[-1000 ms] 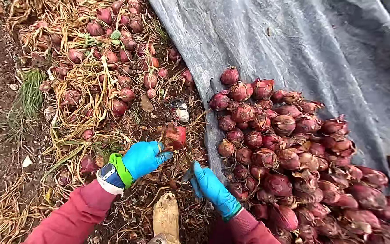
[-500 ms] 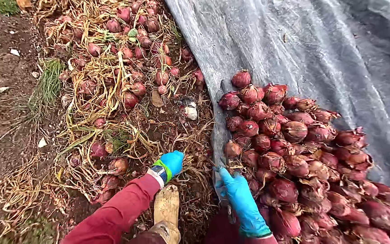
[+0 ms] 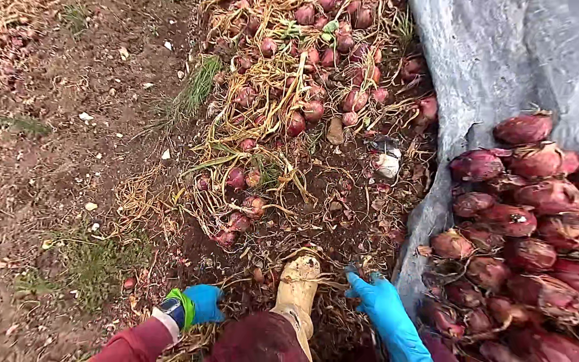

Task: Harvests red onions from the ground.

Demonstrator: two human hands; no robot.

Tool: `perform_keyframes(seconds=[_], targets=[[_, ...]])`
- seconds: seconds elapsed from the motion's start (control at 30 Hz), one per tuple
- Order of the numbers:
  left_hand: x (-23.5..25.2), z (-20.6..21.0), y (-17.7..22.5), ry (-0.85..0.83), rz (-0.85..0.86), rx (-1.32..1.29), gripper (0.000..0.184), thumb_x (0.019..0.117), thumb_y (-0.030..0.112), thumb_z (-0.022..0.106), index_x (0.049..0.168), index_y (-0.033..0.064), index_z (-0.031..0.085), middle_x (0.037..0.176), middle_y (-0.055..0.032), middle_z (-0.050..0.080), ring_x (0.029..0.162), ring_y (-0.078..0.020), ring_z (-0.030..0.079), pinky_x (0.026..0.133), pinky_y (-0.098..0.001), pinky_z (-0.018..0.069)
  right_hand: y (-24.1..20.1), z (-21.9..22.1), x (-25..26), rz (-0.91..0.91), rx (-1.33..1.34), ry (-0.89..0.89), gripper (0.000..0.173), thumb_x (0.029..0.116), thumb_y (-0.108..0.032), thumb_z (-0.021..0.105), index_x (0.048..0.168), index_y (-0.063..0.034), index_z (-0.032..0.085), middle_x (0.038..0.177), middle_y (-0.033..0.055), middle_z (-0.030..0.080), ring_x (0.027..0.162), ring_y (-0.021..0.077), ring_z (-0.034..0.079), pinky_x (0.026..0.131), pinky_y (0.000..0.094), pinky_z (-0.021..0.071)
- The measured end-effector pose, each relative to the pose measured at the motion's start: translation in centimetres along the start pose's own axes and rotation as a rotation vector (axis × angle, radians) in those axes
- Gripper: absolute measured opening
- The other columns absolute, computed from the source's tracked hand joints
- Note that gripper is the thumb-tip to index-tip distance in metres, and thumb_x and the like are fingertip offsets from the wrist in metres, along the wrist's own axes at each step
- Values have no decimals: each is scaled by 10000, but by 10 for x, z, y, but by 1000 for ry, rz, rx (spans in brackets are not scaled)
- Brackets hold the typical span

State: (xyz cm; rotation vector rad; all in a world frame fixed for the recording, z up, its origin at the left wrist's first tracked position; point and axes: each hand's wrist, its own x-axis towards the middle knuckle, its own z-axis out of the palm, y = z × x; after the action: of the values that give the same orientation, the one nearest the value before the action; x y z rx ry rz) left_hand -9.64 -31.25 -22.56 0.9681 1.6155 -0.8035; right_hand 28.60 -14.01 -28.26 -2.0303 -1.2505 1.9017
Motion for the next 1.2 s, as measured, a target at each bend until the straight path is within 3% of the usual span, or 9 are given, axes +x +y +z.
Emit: perform_keyframes(seconds=[0.17, 0.23, 0.37, 0.5, 0.67, 0.77, 0.83, 0.93, 1.2], targets=[[76, -115, 79, 866, 235, -65, 642, 876, 280, 806, 1474, 186, 590, 1556, -138, 501, 1479, -326, 424, 1199, -505, 399, 1, 19, -4, 21, 76, -111, 303, 1068, -314, 553, 1142, -50, 683, 889, 78, 778, 664, 216, 727, 540, 364, 583], [125, -147, 91, 836, 186, -11, 820, 785, 184, 860, 1530, 166, 519, 1607, -209, 413, 1508, -408, 354, 1207, -552, 376, -3, 21, -4, 23, 90, -134, 408, 1077, -402, 518, 1185, -39, 672, 881, 84, 779, 601, 214, 704, 491, 347, 558], [127, -181, 82, 607, -47, -77, 931, 722, 306, 920, 1535, 220, 474, 1409, -268, 560, 1194, -461, 634, 930, -667, 556, 3, 9, -5, -4, 109, -159, 607, 1102, -507, 323, 1149, -57, 727, 724, 107, 728, 556, 228, 680, 483, 371, 559], [100, -214, 61, 442, -177, 58, 662, 892, 655, 686, 1178, 58, 706, 1131, -196, 723, 1096, -380, 697, 921, -650, 547, 15, 13, 19, -6, 420, -134, 921, 1045, -630, 16, 1014, 8, 680, 607, 144, 645, 505, 272, 652, 494, 439, 584], [47, -224, 102, 446, 209, -97, 550, 1029, 611, 510, 987, 99, 707, 873, -118, 689, 874, -296, 682, 815, -569, 548, -1, 32, 37, 14, 501, -317, 980, 998, -703, -12, 1076, -11, 677, 602, 125, 612, 501, 267, 631, 507, 445, 587], [28, -202, 153, 417, 630, -392, 479, 1015, 514, 569, 774, 104, 631, 646, -11, 544, 600, -136, 544, 590, -367, 470, -30, 35, 34, -267, 496, -474, 972, 878, -888, 276, 1065, -27, 686, 609, 60, 617, 476, 198, 609, 485, 372, 575], [26, -182, 183, 233, 828, -621, 454, 974, 535, 583, 732, 152, 616, 563, 66, 482, 488, -39, 457, 486, -245, 402, -56, 26, 27, -431, 559, -412, 913, 773, -941, 416, 900, -71, 664, 589, 42, 612, 462, 181, 606, 466, 358, 563], [10, -171, 208, -110, 899, -763, 487, 952, 622, 601, 753, 180, 651, 548, 81, 522, 439, 2, 416, 432, -188, 353, -75, 7, 14, -518, 475, -151, 915, 833, -931, 230, 855, -106, 627, 597, 41, 611, 482, 170, 606, 473, 346, 558], [-9, -249, 250, 559, 825, 89, 473, 943, 612, 665, 732, 189, 656, 644, 44, 584, 612, -115, 571, 593, -394, 480, -65, -56, 15, -351, 335, -181, 869, 1001, -747, 186, 987, -63, 723, 553, 49, 577, 437, 152, 550, 448, 333, 511]])
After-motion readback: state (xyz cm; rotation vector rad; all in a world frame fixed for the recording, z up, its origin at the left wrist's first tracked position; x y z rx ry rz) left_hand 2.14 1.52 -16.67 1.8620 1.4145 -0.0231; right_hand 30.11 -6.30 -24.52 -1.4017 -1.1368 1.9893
